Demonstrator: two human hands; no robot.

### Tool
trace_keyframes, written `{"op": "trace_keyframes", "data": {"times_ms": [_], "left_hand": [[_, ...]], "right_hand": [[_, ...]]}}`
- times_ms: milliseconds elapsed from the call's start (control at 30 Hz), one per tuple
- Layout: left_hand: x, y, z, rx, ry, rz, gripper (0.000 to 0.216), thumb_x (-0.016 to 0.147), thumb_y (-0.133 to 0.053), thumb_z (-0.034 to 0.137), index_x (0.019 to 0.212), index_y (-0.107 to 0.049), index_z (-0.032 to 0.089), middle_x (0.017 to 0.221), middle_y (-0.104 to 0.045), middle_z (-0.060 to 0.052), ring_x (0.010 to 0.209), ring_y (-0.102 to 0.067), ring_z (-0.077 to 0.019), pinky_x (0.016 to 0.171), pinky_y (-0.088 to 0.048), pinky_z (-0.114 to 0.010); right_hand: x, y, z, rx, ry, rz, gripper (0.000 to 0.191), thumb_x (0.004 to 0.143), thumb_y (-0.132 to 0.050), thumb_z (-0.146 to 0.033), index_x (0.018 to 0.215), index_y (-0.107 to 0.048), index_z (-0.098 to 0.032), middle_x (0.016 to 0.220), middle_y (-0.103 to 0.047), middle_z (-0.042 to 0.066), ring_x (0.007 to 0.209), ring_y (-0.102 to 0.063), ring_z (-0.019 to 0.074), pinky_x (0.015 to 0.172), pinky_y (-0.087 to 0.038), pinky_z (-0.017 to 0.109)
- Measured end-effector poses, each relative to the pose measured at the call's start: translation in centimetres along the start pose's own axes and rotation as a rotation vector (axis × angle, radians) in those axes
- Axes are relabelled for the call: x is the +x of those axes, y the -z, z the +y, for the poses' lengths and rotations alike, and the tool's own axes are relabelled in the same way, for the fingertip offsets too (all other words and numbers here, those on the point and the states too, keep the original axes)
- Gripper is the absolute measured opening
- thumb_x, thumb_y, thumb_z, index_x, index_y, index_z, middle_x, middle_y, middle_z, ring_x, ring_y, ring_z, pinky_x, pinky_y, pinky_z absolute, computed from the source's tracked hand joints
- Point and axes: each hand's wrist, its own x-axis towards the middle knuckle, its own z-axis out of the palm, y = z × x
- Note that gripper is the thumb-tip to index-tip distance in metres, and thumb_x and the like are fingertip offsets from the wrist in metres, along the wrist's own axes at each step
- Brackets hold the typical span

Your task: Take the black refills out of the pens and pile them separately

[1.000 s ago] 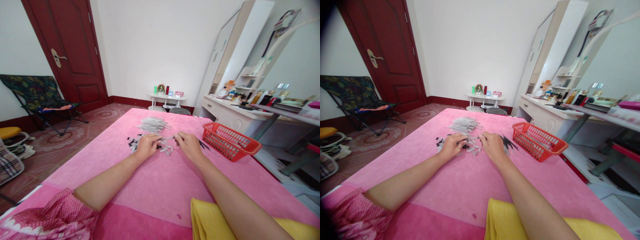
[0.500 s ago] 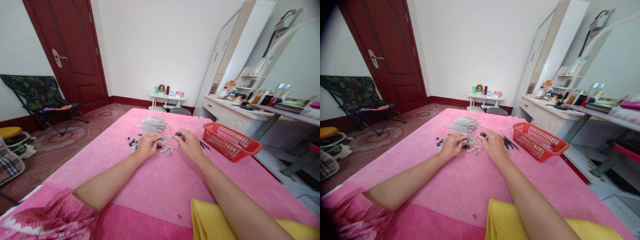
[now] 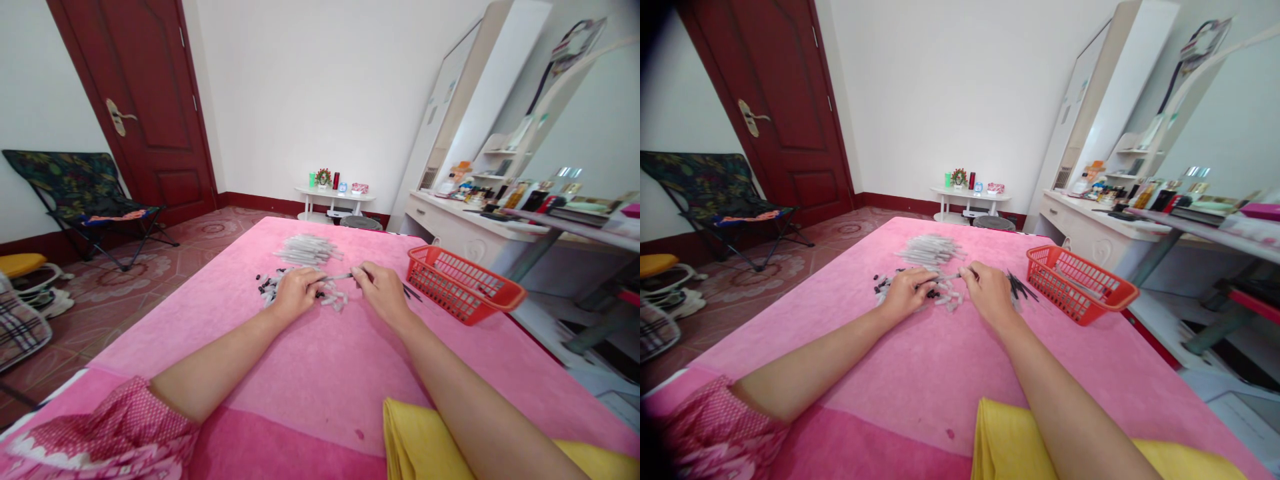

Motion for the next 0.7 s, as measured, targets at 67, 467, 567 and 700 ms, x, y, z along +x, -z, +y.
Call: {"op": "trace_keyframes", "data": {"times_ms": [67,467,567,700], "left_hand": [[-0.02,-0.06,-0.07,-0.011,0.002,0.013,0.022,0.083,-0.053,0.017,0.098,-0.069,0.019,0.085,-0.068,-0.005,0.079,-0.060,-0.0166,0.073,-0.045,-0.027],[-0.05,-0.11,-0.09,0.010,-0.008,-0.006,0.022,0.082,-0.053,0.018,0.098,-0.069,0.020,0.082,-0.067,-0.005,0.078,-0.060,-0.0165,0.073,-0.045,-0.028],[-0.08,-0.19,-0.13,0.023,-0.022,-0.014,0.022,0.082,-0.053,0.018,0.097,-0.069,0.020,0.081,-0.067,-0.005,0.077,-0.060,-0.0162,0.073,-0.044,-0.028],[-0.08,-0.16,-0.08,0.013,-0.018,-0.013,0.021,0.083,-0.053,0.019,0.096,-0.069,0.021,0.082,-0.067,-0.005,0.077,-0.060,-0.0163,0.072,-0.044,-0.027]], "right_hand": [[0.02,-0.01,0.01,0.025,0.024,0.005,0.022,0.084,-0.051,-0.038,0.081,-0.063,-0.021,0.070,-0.066,0.001,0.062,-0.057,0.0148,0.057,-0.034,0.023],[-0.10,-0.17,0.07,0.042,0.051,-0.002,0.024,0.086,-0.048,-0.036,0.075,-0.062,-0.020,0.067,-0.065,0.001,0.061,-0.057,0.0148,0.058,-0.036,0.023],[-0.11,-0.21,0.22,0.015,0.018,-0.006,0.035,0.089,-0.043,-0.038,0.064,-0.059,-0.020,0.059,-0.062,0.002,0.058,-0.056,0.0150,0.057,-0.036,0.023],[-0.14,-0.36,0.05,0.056,0.042,-0.019,0.024,0.085,-0.052,-0.041,0.086,-0.064,-0.020,0.074,-0.067,0.003,0.064,-0.059,0.0157,0.060,-0.038,0.024]]}}
